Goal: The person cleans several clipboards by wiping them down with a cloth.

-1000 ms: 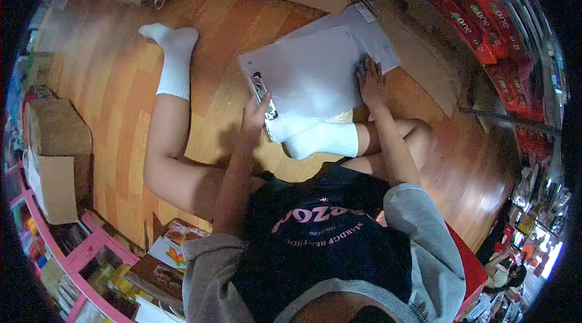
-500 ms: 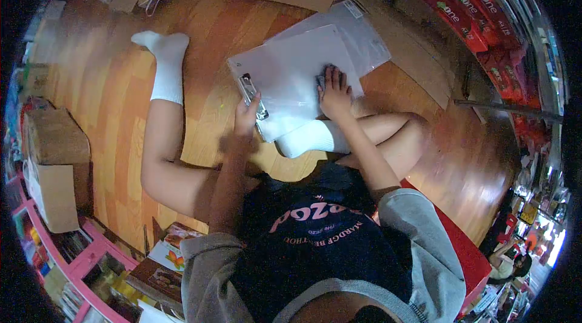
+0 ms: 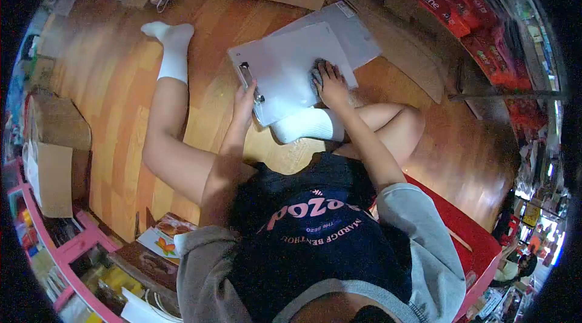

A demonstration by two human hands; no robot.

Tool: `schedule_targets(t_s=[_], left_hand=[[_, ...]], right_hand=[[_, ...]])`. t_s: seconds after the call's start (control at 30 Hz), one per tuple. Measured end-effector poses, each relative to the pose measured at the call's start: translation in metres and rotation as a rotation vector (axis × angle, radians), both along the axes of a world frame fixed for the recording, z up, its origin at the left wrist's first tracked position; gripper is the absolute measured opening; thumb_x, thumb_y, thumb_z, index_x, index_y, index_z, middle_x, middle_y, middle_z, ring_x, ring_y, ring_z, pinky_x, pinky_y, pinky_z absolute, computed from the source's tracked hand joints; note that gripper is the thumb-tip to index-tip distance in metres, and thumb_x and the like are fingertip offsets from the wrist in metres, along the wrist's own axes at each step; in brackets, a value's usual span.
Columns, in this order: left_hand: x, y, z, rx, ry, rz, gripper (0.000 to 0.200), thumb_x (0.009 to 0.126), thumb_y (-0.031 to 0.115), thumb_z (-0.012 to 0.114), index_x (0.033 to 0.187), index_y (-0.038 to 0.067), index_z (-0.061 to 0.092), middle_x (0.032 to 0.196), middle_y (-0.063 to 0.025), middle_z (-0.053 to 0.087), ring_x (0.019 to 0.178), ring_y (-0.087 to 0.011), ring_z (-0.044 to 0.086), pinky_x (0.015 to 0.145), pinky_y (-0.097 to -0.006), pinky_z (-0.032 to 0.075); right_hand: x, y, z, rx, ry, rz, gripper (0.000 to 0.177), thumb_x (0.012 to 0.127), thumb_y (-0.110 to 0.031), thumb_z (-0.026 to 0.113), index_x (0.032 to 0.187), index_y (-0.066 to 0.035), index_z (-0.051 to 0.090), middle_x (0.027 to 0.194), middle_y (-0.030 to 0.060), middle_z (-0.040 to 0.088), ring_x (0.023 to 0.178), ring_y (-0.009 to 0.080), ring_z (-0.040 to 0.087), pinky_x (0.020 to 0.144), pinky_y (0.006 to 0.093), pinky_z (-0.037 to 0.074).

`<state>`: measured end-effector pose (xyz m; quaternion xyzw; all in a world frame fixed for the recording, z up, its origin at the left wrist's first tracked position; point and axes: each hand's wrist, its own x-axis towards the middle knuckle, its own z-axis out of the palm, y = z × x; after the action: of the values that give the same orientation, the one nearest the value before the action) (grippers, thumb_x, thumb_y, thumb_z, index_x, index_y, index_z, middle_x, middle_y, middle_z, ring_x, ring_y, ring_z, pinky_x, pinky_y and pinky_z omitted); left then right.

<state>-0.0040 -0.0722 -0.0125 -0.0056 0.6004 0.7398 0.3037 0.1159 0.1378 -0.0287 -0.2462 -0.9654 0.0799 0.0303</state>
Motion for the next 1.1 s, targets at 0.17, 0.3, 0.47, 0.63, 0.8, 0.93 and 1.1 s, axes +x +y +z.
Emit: schedule_targets(t_s=[0.17,0.3,0.47,0.63,0.8,0.93,1.1], left_hand=[[-0.009,0.002,0.008,0.063,-0.060,0.011,0.029,0.084,0.024,0.053,0.100,0.000,0.052,0.087,-0.0043,0.056,0.076,-0.0126,0.052,0.068,-0.0257,0.042],[-0.017,0.005,0.038,0.079,-0.051,-0.033,0.030,0.082,0.023,0.055,0.101,0.000,0.051,0.089,-0.0045,0.056,0.081,-0.0131,0.052,0.071,-0.0264,0.042],[-0.004,-0.016,0.090,0.169,-0.069,0.026,0.033,0.081,0.020,0.053,0.107,-0.001,0.049,0.099,-0.0070,0.055,0.091,-0.0172,0.051,0.078,-0.0301,0.042],[0.035,-0.075,0.123,0.281,-0.499,-0.061,0.038,0.080,0.025,0.052,0.110,0.003,0.047,0.103,-0.0103,0.055,0.095,-0.0218,0.052,0.082,-0.0341,0.043],[0.066,-0.127,0.100,-0.052,-0.563,0.013,0.038,0.083,0.028,0.047,0.110,0.001,0.046,0.099,-0.0090,0.056,0.093,-0.0209,0.051,0.083,-0.0316,0.040],[0.053,-0.143,0.103,-0.141,-0.380,-0.390,0.037,0.085,0.029,0.039,0.102,-0.001,0.053,0.097,-0.0085,0.057,0.091,-0.0193,0.051,0.086,-0.0311,0.038],[0.033,-0.139,0.080,-0.043,-0.363,-0.744,0.028,0.076,0.019,0.050,0.090,-0.004,0.057,0.091,-0.0108,0.058,0.086,-0.0194,0.054,0.084,-0.0287,0.039]], right_hand=[[-0.004,0.014,0.011,-0.129,0.003,0.066,0.049,0.084,-0.036,0.042,0.127,-0.014,0.034,0.132,0.0122,0.032,0.118,0.0349,0.033,0.096,0.0432,0.030],[-0.009,0.016,0.033,-0.252,0.031,0.060,0.046,0.083,-0.035,0.043,0.125,-0.016,0.037,0.125,0.0157,0.040,0.110,0.0354,0.042,0.092,0.0408,0.035],[-0.011,0.004,0.093,-0.429,0.310,0.420,0.056,0.074,-0.044,0.053,0.116,-0.007,0.048,0.107,0.0188,0.053,0.092,0.0356,0.053,0.078,0.0403,0.042],[0.039,-0.049,0.187,-0.180,0.215,1.040,0.070,0.065,-0.044,0.062,0.122,-0.008,0.041,0.098,0.0125,0.056,0.077,0.0286,0.052,0.065,0.0372,0.041],[0.081,-0.074,0.209,-0.107,0.199,1.028,0.052,0.059,-0.019,0.059,0.109,-0.005,0.053,0.089,0.0047,0.055,0.074,0.0198,0.051,0.064,0.0318,0.042],[0.092,-0.078,0.236,-0.201,0.189,0.966,0.042,0.061,-0.015,0.056,0.102,-0.005,0.057,0.082,0.0032,0.055,0.074,0.0193,0.052,0.065,0.0307,0.043],[0.103,-0.060,0.243,-0.134,0.096,0.936,0.052,0.053,-0.016,0.062,0.105,-0.008,0.056,0.085,0.0018,0.055,0.076,0.0184,0.052,0.065,0.0309,0.042]])
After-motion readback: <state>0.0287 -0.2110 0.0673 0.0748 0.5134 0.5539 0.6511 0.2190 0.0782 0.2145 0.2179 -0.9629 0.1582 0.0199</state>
